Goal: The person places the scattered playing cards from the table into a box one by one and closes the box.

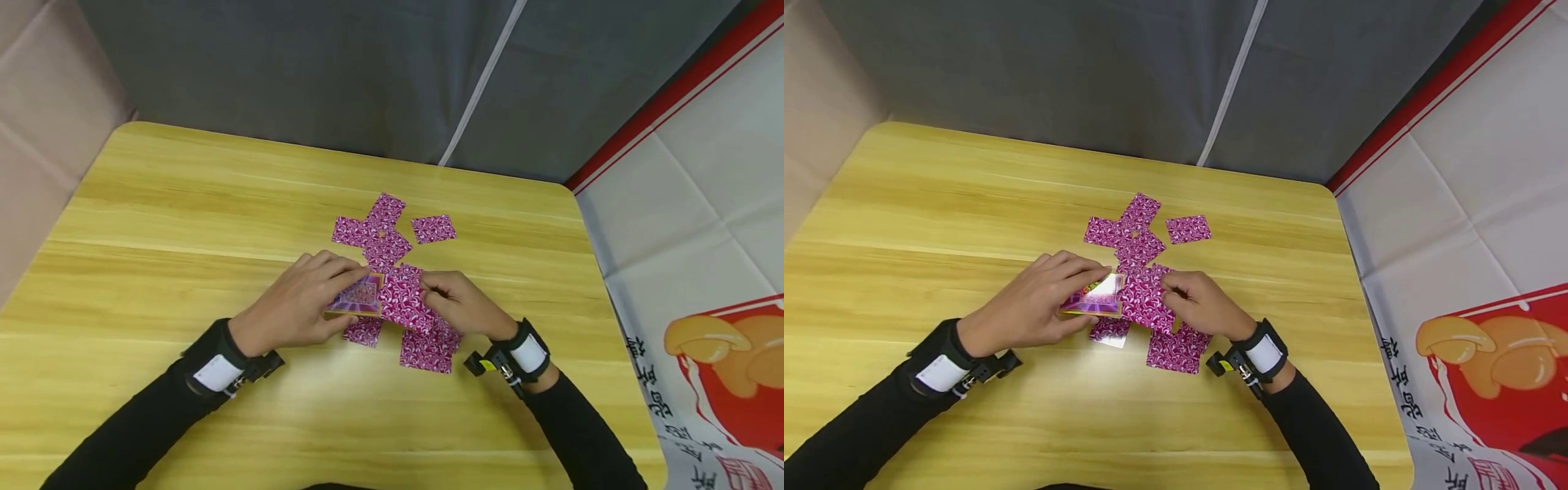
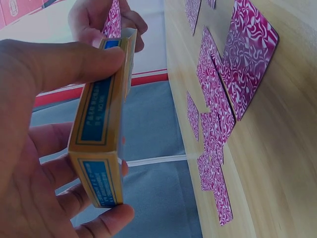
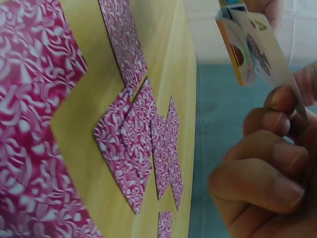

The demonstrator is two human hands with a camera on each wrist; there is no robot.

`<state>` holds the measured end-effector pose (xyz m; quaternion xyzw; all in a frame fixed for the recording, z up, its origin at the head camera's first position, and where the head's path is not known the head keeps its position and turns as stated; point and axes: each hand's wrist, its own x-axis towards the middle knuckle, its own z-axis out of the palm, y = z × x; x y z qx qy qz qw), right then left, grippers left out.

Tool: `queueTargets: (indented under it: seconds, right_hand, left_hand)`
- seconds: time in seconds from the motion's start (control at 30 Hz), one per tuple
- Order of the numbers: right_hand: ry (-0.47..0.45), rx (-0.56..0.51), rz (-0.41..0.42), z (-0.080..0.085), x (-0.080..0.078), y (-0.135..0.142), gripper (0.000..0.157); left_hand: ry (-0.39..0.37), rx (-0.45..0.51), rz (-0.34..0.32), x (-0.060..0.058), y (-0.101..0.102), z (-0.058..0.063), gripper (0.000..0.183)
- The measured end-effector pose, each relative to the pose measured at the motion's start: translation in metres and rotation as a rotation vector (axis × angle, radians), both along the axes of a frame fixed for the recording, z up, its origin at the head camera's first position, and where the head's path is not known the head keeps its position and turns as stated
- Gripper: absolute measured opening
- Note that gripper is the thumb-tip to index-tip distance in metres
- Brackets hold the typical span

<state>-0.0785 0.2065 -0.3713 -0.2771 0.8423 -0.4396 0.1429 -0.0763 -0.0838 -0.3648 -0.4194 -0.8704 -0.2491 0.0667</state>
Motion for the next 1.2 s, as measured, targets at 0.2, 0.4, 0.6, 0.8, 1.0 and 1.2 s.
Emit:
queueTargets:
  seconds: [0.2,0.4,0.6,0.8,1.0,1.2]
  right_hand:
    - [-0.039,0.019,0.020,0.000,-0.006,-0.007,0.031]
    - [-0.065,0.008,0.011,-0.005,-0.006,-0.013,0.033]
    - [-0.060,0.010,-0.061,-0.013,-0.002,-0.017,0.041]
    - [-0.041,-0.057,-0.126,-0.019,0.003,-0.012,0.042]
    - [-0.017,-0.059,-0.153,-0.003,0.008,-0.016,0.042]
    - [-0.004,-0.011,-0.203,0.019,0.016,-0.029,0.043]
  left_hand:
    - [0.006,0.001,-0.010,0.000,0.001,-0.001,0.065]
    - [-0.001,-0.012,-0.010,0.001,0.000,-0.002,0.065]
    - [-0.011,-0.004,-0.014,0.002,0.002,-0.003,0.066]
    - [-0.013,0.004,-0.011,0.001,0.003,-0.002,0.066]
    - [0.004,0.005,-0.014,0.000,0.004,-0.003,0.064]
    - [0.000,-0.001,-0.017,0.000,0.007,-0.002,0.064]
